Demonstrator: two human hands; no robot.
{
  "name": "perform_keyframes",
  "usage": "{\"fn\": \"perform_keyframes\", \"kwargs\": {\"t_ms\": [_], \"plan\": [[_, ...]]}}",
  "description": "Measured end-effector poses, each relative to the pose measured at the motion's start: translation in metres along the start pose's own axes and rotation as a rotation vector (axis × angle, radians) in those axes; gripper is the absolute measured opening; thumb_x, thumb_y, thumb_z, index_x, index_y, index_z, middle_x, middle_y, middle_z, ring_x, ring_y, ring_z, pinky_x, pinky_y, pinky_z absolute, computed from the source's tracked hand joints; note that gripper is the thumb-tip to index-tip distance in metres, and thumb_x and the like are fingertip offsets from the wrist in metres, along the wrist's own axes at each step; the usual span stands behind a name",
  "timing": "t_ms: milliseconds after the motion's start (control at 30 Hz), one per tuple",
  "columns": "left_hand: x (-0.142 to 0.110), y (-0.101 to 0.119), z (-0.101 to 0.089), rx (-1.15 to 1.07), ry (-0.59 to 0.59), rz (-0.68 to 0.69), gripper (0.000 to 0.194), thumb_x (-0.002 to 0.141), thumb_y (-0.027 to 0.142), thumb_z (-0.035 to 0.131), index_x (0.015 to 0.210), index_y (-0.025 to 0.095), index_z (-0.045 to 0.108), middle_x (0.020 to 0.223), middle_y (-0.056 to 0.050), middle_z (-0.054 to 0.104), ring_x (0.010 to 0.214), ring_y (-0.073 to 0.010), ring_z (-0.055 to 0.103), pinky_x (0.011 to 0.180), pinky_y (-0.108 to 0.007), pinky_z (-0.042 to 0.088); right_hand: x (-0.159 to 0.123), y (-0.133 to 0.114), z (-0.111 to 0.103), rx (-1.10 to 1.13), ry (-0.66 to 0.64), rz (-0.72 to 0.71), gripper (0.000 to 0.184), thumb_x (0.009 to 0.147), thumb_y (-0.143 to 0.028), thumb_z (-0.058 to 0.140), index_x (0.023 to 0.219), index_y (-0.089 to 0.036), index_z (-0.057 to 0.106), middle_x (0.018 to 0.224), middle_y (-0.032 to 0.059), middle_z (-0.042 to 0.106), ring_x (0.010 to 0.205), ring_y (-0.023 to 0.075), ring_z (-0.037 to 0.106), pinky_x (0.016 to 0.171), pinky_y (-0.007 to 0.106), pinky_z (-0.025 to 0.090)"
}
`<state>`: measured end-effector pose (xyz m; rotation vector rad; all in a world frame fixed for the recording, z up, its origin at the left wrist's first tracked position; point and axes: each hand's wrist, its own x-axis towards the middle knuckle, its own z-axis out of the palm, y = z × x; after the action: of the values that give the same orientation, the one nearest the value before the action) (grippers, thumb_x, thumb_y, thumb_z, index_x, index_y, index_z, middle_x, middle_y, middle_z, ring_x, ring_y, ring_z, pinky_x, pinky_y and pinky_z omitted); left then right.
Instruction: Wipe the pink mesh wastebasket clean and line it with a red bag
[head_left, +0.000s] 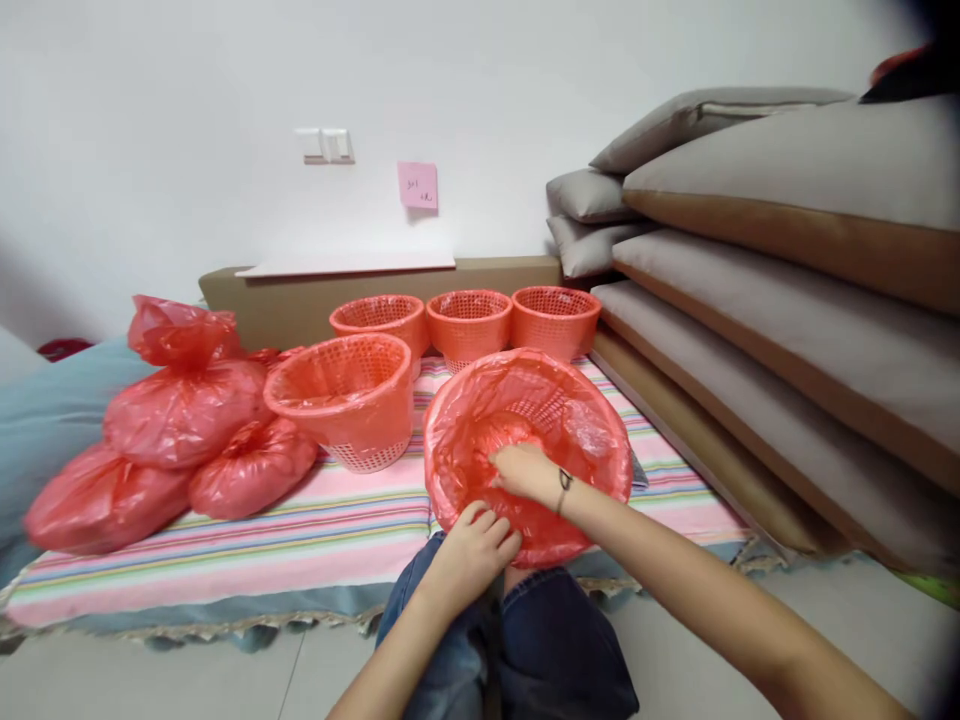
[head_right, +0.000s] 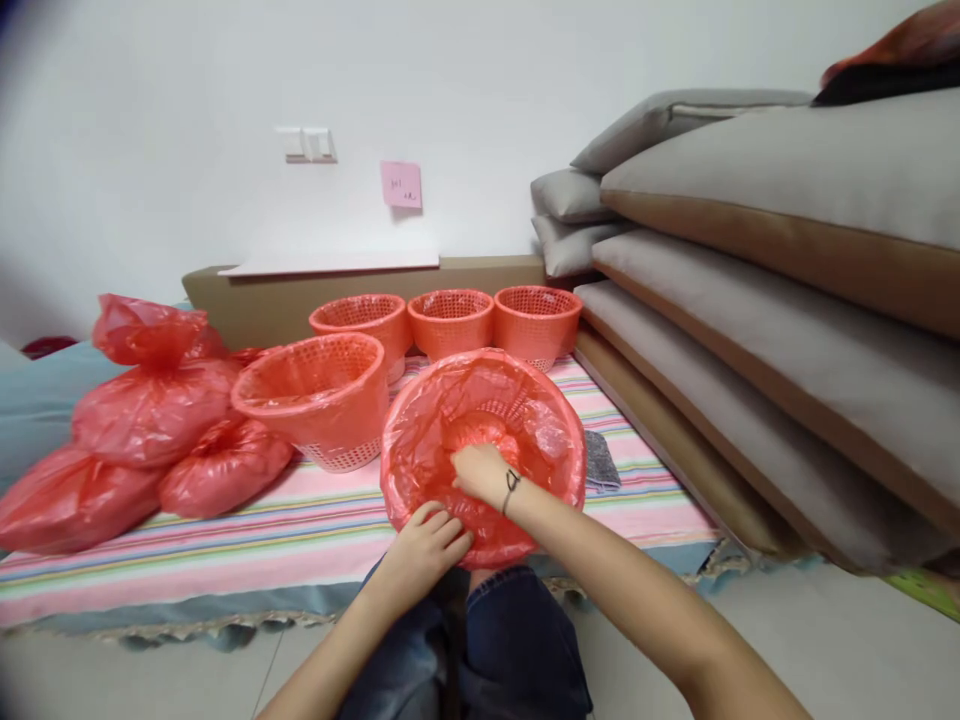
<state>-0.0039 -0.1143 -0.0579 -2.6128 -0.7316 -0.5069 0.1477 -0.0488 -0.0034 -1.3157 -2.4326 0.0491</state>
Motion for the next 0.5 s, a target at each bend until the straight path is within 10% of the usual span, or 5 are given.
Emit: {"fn": "perform_keyframes", "kwargs": {"t_ms": [233, 367, 500], "plan": [[0.006, -0.052, -0.025, -0.205, 0.098, -0.151, 0.019, 0.095, 0.015, 0.047, 0.094, 0.022, 0.065, 0.083, 0.000, 0.066, 0.089, -0.0158, 0.057, 0.108, -0.042, 0.027, -0.043, 0.062, -0.061, 0.125, 0.509, 0.139, 0.046, 0.090, -0.037, 0.054, 0.131, -0.016, 0.056, 0.146, 0.0154, 0.045, 0.139, 0.0284, 0.036, 0.117, 0.052, 0.026], [-0.003, -0.064, -0.032, -0.497, 0.122, -0.356, 0.041, 0.082, 0.034, 0.070, 0.122, 0.029, 0.062, 0.129, -0.007, 0.061, 0.132, -0.0269, 0.042, 0.118, -0.053, 0.012, -0.073, 0.114, -0.032, 0.642, 0.669, 0.633, 0.063, 0.086, -0.058, 0.054, 0.133, -0.017, 0.053, 0.143, 0.0174, 0.049, 0.134, 0.0298, 0.043, 0.113, 0.051, 0.032], [-0.010, -0.069, -0.017, -0.980, 0.590, -1.025, 0.061, 0.079, 0.051, 0.069, 0.132, 0.026, 0.052, 0.149, -0.010, 0.042, 0.141, -0.0286, 0.033, 0.115, -0.045, 0.027, -0.095, 0.118, 0.008, 1.371, 0.472, 0.804, 0.045, 0.086, -0.058, 0.056, 0.115, -0.024, 0.065, 0.124, 0.0081, 0.066, 0.100, 0.0231, 0.068, 0.080, 0.036, 0.057]]}}
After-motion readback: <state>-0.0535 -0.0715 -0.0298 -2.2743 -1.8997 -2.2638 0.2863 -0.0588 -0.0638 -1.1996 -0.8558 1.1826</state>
